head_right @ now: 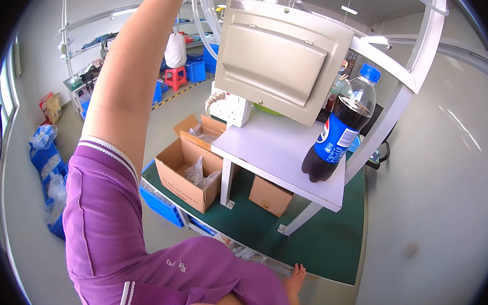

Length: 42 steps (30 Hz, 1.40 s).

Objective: The person cleans metal components by blowing them with an air gun, then sands them with a sandpaper block at a workbench.

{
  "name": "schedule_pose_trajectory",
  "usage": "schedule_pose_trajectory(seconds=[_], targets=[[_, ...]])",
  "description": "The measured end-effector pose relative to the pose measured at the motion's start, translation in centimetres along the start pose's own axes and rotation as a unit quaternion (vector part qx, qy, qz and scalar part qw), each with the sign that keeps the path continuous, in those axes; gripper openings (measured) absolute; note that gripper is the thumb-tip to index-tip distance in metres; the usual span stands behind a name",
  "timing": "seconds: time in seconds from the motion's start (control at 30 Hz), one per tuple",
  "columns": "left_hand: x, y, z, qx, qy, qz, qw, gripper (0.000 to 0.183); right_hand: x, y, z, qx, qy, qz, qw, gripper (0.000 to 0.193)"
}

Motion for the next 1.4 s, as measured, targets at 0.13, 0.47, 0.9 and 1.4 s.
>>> schedule_pose_trajectory(seconds=[0.13, 0.47, 0.9, 1.4], targets=[[-1.8, 2.9, -2.8, -0.099, 0.008, -0.069, 0.993, 0.036, -0.7, 0.4, -0.3, 0.007, -0.001, 0.007, 1.000, 0.067], [-18.5, 10.7, -19.7, -0.229, 0.013, -0.321, 0.919, 0.034, 2.3, 1.2, 4.1, -0.135, 0.398, -0.070, 0.905, 0.043], [-24.4, 5.6, -44.7, -0.430, 0.027, -0.334, 0.838, 0.028, -22.2, 41.6, 2.5, -0.505, 0.294, 0.318, 0.746, 0.037], [-9.7, -4.3, -56.2, -0.397, 0.331, -0.332, 0.789, 0.054, -16.3, 42.6, -0.6, -0.538, 0.320, 0.537, 0.566, 0.012]])
Point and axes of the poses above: each hand's wrist, its own z-axis towards the middle knuckle, its own x-axis out of the palm, y = z × x, the point moved 6 cm from there along z, towards the middle knuckle, and after that the axes turned 13 degrees about -z, right-handed, at the moved point
